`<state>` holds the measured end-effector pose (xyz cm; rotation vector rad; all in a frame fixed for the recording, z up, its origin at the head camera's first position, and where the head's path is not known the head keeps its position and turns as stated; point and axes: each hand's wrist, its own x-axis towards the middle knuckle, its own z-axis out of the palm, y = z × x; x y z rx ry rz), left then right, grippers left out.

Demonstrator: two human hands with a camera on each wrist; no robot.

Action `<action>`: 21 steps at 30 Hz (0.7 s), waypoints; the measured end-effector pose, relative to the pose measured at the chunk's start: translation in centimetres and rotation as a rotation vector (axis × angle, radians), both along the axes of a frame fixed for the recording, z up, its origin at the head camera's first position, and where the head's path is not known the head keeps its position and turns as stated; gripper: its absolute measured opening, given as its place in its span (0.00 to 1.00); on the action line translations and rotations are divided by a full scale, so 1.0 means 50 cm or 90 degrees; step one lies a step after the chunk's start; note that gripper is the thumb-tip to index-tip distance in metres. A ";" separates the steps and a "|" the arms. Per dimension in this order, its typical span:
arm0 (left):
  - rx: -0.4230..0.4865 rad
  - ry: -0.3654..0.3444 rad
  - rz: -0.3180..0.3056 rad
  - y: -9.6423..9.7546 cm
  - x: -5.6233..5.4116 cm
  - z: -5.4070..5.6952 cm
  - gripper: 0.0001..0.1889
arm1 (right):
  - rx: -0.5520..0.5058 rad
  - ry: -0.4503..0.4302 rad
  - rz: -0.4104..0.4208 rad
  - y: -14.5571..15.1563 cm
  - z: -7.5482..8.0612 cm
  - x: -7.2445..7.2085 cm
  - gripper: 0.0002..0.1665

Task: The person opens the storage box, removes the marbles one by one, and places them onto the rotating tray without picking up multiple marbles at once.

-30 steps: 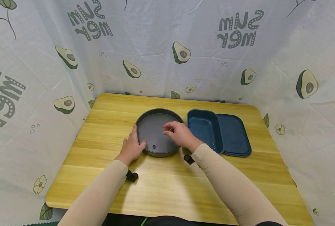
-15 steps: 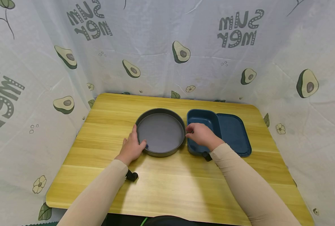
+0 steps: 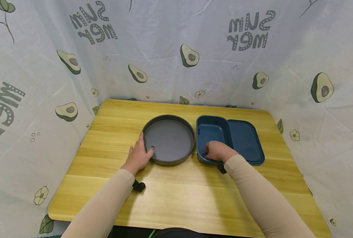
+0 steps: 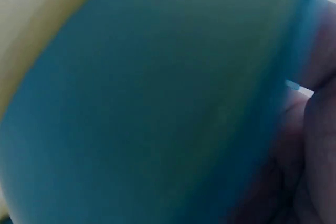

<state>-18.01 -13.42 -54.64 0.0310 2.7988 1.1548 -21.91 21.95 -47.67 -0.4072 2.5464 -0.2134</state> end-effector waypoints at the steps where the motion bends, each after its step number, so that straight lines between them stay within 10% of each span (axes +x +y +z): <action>1: -0.001 0.001 -0.001 0.000 0.000 0.000 0.50 | 0.004 0.001 0.007 -0.001 -0.005 0.000 0.14; 21: 0.005 -0.003 0.002 0.003 0.003 0.006 0.51 | -0.012 0.003 0.010 -0.014 -0.028 -0.002 0.06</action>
